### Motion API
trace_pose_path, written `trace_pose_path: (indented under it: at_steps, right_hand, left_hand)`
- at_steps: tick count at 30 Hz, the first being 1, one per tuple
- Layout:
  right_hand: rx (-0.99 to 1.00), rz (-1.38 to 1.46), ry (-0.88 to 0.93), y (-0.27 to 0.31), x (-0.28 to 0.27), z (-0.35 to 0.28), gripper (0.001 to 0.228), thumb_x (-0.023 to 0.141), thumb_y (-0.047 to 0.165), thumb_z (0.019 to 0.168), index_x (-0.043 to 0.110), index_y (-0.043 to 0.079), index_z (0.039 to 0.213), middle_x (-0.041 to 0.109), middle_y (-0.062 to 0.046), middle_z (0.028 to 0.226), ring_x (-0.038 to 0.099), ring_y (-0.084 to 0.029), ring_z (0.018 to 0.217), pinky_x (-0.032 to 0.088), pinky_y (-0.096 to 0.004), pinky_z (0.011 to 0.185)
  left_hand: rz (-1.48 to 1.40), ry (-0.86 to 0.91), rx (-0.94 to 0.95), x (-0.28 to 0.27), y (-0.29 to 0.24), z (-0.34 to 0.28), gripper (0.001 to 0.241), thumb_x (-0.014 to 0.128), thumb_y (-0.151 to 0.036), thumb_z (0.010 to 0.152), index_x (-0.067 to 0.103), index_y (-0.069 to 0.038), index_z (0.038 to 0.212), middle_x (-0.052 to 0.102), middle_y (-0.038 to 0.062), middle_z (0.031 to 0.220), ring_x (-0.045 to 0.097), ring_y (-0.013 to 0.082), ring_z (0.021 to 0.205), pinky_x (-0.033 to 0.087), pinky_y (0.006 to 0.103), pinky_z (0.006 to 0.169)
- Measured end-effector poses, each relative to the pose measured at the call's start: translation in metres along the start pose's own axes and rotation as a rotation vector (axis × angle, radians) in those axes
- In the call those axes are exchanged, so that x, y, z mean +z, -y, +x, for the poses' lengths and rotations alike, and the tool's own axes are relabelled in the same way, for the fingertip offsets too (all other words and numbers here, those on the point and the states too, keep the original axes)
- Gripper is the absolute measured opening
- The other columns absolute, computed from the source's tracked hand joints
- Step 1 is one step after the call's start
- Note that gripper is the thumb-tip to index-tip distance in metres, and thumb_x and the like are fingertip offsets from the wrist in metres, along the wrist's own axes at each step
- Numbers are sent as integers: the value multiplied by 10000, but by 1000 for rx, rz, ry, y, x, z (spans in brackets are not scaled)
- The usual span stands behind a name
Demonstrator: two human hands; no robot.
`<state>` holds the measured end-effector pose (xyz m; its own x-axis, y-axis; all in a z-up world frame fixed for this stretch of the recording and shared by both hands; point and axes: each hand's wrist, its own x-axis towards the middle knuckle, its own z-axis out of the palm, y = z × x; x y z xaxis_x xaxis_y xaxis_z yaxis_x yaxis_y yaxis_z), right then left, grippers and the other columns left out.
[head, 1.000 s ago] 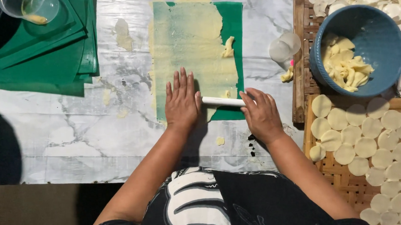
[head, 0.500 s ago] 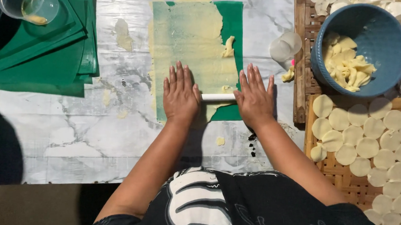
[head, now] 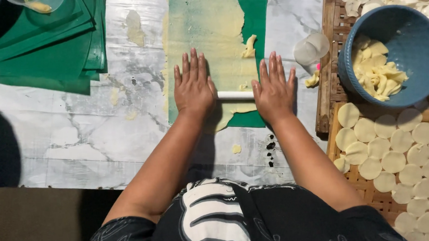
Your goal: The person is rolling out small pieces of dough into thin sheets using a rolling pin on a mat.
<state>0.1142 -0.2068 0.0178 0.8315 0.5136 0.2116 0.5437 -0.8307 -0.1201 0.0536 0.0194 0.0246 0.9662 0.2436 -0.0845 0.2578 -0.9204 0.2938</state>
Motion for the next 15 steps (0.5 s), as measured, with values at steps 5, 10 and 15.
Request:
trace_pose_path:
  at_steps: [5,10,15]
  right_hand:
    - [20,54,44,12,-7,-55,659,392,470,1098,380,37,1596,251,-233,1688,203,-378,1570,92,-648,1215]
    - [116,122,41,2,-14,-22,679,308,539,1126,440,37,1565,287,-261,1663,210,-421,1556,54,-728,1173]
    - [154,24,137,0,0,-3,588,305,460,1133,346,147,1629,169,-158,1722,106,-308,1596,16,-705,1206]
  left_hand:
    - [2,-84,62,12,5,-59,650,321,-351,1055,228,-142,1664,85,83,1750,38,313,1608,-6,530,1273]
    - [1,33,-51,-23,-6,-28,718,330,-397,1015,202,-102,1658,46,133,1743,-25,314,1607,-124,588,1246]
    - [-28,69,-77,-25,-9,-4,698,267,-416,1059,137,-125,1680,-41,95,1746,-79,296,1605,-150,577,1251]
